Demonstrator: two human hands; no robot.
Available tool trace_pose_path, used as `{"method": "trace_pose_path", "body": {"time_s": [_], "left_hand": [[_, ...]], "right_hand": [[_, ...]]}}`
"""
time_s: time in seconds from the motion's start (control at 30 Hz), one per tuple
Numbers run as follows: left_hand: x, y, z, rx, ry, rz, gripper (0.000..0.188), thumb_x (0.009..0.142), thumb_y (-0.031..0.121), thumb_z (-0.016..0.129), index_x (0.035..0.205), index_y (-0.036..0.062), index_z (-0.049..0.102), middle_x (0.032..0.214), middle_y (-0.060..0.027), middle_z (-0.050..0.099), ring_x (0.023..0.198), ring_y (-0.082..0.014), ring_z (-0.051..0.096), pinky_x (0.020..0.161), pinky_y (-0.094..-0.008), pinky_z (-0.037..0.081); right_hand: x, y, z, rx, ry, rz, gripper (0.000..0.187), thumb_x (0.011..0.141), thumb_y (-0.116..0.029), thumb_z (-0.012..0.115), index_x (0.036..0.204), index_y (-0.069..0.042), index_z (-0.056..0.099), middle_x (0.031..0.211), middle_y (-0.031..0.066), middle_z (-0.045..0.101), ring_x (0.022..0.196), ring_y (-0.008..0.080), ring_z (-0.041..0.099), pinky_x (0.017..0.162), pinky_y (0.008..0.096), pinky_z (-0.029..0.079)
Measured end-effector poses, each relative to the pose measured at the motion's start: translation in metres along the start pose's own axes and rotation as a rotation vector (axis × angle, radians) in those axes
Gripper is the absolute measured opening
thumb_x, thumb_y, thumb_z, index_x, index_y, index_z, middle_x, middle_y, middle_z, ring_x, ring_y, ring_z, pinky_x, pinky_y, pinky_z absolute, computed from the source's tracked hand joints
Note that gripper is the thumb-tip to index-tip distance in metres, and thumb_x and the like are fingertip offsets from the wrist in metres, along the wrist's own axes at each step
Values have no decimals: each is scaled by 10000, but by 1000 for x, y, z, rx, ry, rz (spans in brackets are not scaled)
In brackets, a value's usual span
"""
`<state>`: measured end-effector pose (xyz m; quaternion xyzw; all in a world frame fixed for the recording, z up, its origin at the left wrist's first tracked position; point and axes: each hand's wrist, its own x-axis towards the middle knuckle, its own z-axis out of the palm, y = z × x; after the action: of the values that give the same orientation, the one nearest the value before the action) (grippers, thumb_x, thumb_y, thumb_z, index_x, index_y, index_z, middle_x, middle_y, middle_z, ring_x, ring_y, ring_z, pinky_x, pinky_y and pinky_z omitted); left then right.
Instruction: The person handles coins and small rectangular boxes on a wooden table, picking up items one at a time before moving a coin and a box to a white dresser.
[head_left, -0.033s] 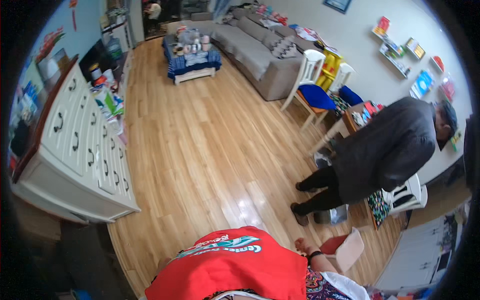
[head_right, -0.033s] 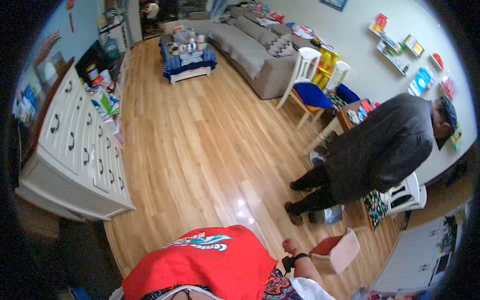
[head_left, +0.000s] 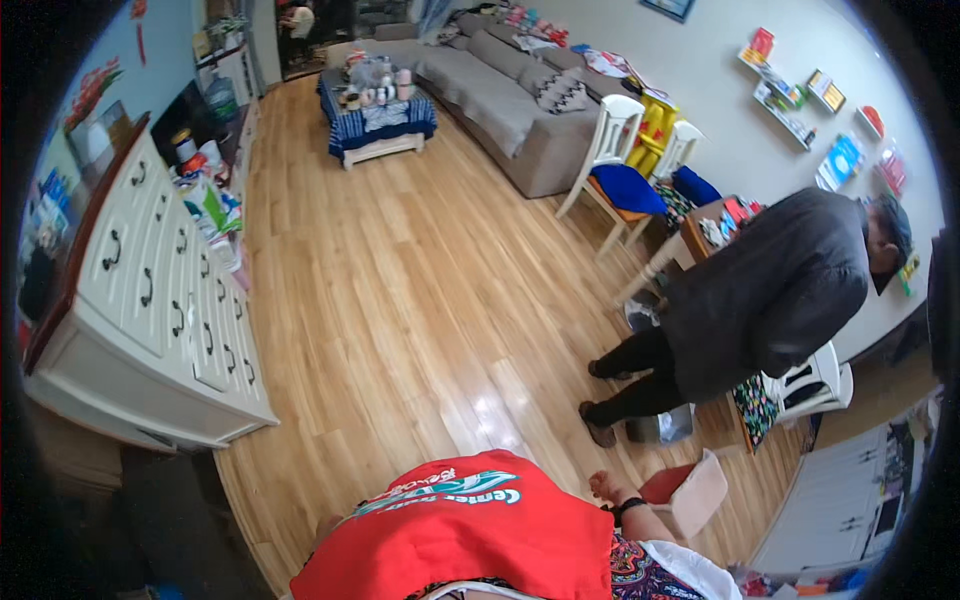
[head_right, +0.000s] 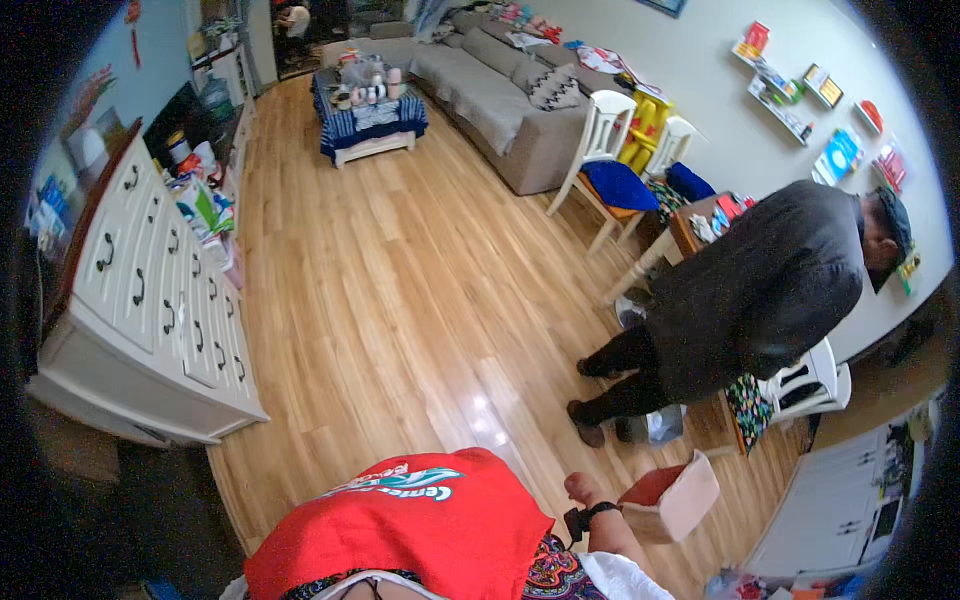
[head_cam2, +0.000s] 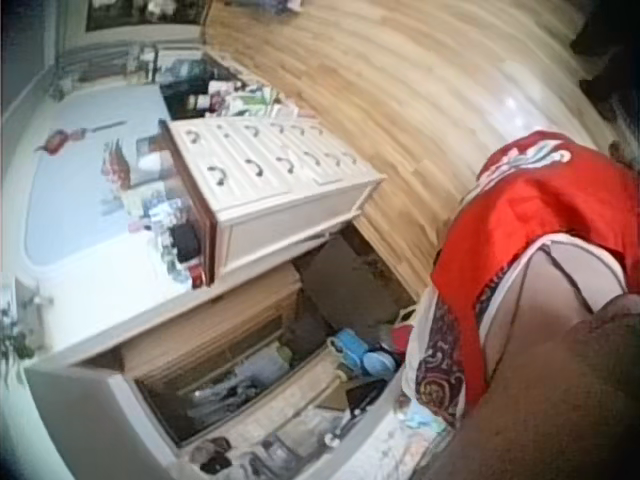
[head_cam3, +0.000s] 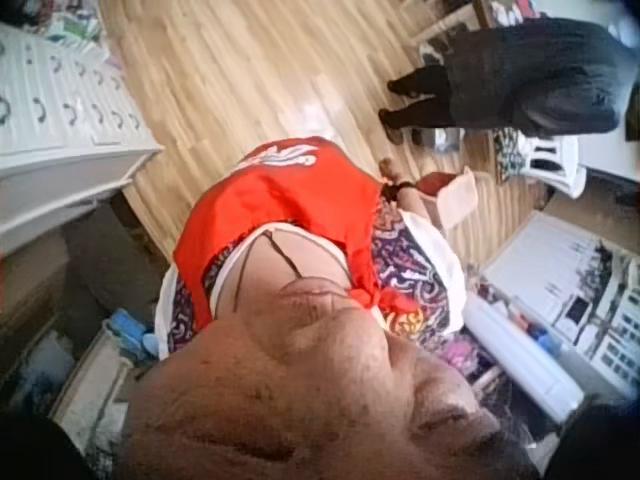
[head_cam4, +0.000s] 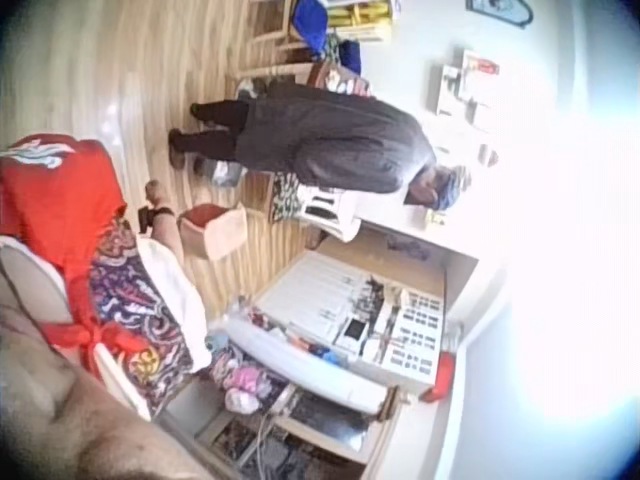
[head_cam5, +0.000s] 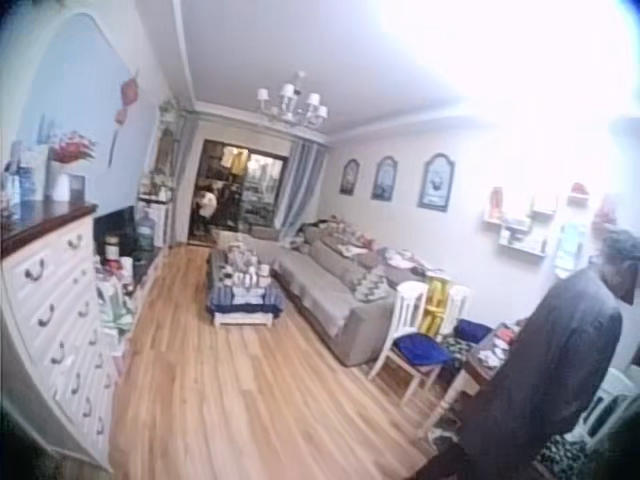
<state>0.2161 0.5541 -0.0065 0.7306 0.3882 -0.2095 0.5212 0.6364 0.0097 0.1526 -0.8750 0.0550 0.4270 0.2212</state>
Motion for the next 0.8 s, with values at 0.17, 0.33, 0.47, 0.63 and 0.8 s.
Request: {"method": "trace_pose_path", "body": {"time_s": [0.17, 0.33, 0.47, 0.63, 0.8], "left_hand": [[13, 30, -3, -173, 27, -78, 147, 820, 141, 490, 710, 60, 545, 614, -42, 533, 524, -146, 512, 468, -283, 422], [30, 72, -5, -288, 45, -129, 146, 829, 145, 490, 728, 56, 548, 622, -44, 539, 528, -147, 519, 473, -285, 431], [52, 91, -4, -204, 22, -135, 146, 836, 149, 490, 743, 53, 549, 629, -45, 544, 532, -147, 523, 476, -286, 438], [93, 128, -9, 58, -16, -93, 147, 845, 153, 490, 760, 49, 552, 637, -47, 549, 536, -148, 530, 481, -288, 446], [153, 213, -12, 199, -35, -29, 149, 854, 158, 490, 778, 46, 554, 645, -49, 555, 540, -149, 536, 486, -289, 455]], "right_hand": [[10, 9, 2, -19, 47, -54, 267, 808, -240, 535, 958, -39, 628, 751, 105, 647, 642, 171, 630, 624, 315, 495], [35, 55, 10, -58, -43, 30, 287, 802, -259, 508, 971, -66, 636, 778, 109, 662, 672, 183, 634, 652, 325, 488], [68, 57, -7, -374, -180, -172, 260, 830, -294, 533, 894, -51, 602, 747, 43, 606, 659, 154, 599, 566, 293, 475], [108, -12, -45, 65, -79, -10, 266, 832, -276, 527, 921, -38, 606, 756, 54, 611, 656, 155, 596, 598, 304, 481], [154, -53, -106, 80, -53, -99, 284, 814, -247, 559, 1028, -67, 607, 833, 107, 642, 727, 213, 608, 678, 319, 488]]}}
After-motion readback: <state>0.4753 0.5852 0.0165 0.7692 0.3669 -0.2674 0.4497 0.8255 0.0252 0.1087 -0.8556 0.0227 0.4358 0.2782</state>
